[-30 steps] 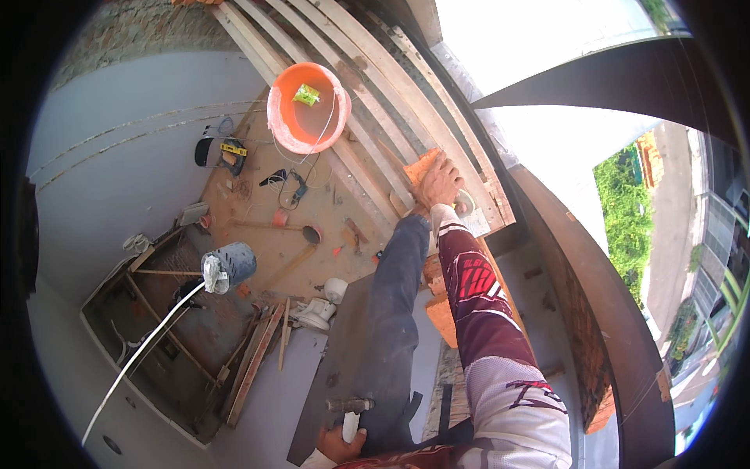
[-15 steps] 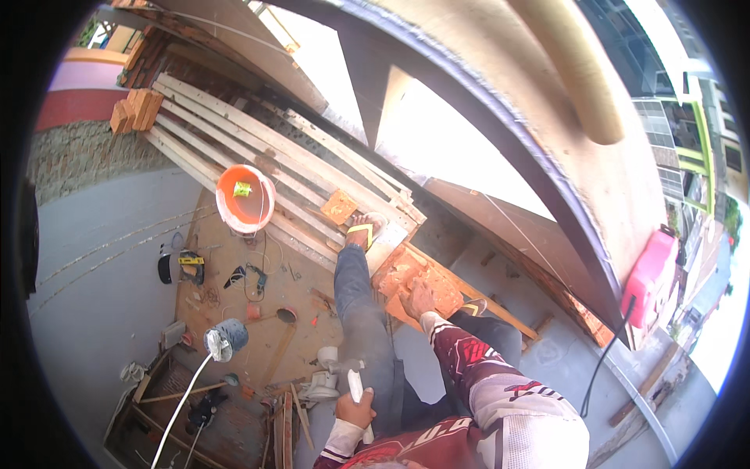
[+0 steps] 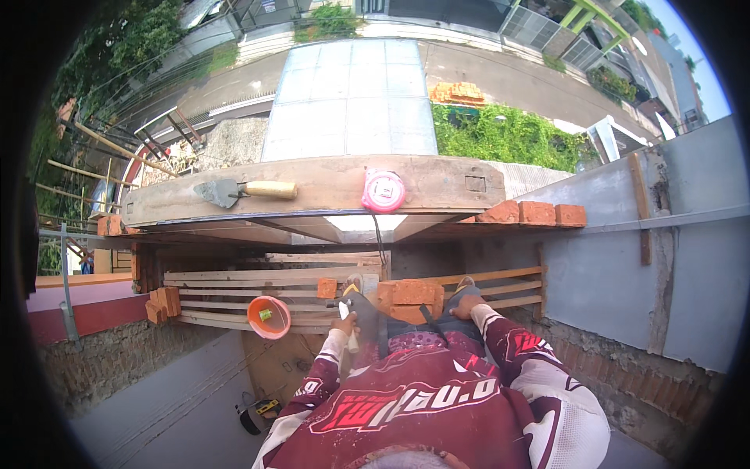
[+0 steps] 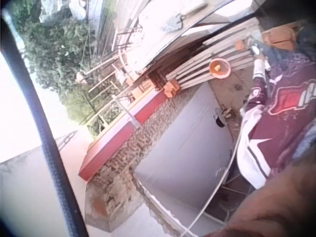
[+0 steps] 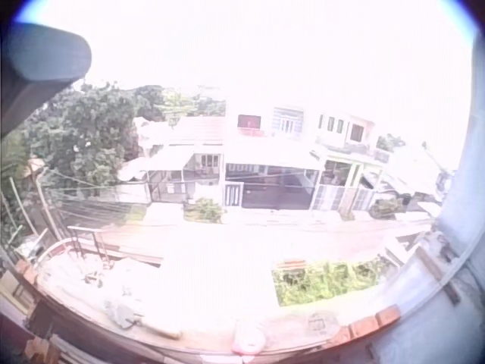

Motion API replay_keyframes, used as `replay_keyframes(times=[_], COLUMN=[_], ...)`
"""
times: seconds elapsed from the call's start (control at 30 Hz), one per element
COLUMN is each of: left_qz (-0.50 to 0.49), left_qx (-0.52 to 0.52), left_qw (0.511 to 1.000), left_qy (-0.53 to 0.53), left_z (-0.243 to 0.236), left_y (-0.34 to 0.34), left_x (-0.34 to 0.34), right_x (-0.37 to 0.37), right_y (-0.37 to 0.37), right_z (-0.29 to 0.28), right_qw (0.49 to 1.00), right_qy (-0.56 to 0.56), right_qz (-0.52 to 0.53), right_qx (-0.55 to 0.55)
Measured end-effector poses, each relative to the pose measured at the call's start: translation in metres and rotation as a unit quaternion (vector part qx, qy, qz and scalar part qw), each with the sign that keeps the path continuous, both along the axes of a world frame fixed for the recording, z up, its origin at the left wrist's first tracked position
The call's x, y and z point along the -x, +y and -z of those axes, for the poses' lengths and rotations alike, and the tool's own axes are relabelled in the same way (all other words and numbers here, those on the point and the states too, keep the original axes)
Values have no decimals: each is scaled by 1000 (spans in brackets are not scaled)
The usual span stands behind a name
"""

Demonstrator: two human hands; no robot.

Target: The person lays red bricks on a partially built wall using a trowel to apply mortar. They repeatedly scoop mortar from a bucket, spread it along the wall, and place bricks in sequence.

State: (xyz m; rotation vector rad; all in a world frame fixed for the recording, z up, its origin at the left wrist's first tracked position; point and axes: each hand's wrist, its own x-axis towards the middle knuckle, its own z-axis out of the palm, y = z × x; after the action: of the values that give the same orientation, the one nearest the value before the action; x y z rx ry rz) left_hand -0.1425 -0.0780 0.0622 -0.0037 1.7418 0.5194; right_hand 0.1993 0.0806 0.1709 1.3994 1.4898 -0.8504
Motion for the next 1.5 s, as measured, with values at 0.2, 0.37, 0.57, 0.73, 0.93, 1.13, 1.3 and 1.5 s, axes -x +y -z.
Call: replay_keyframes(times=[0.2,0.37,0.57,0.73,0.93,1.13,1.3,1.5], left_qz=[76,-43,-175,-137,147,387,525,589], left_qx=[21,-5,-42,-73,-146,-243,-360,-453], left_qw=[995,998,983,988,977,877,741,640], left_qy=[-66,-54,-34,-12,50,151,214,197], left_z=[17,14,1,-53,-154,-219,-273,-306], left_y=[47,34,-17,-35,2,78,145,192], left_x=[34,57,76,85,74,23,-32,-121], right_x=[126,218,257,253,127,-25,-11,46], right_y=[53,118,158,155,55,-8,-16,-4], right_z=[-117,-151,-151,-157,-102,-28,-65,-160], right_qw=[784,782,816,712,808,949,848,424], right_qy=[452,320,382,492,552,228,404,721], right_qz=[193,37,-101,-136,-33,205,311,548], right_qx=[-378,-534,-423,-483,-203,71,-146,27])
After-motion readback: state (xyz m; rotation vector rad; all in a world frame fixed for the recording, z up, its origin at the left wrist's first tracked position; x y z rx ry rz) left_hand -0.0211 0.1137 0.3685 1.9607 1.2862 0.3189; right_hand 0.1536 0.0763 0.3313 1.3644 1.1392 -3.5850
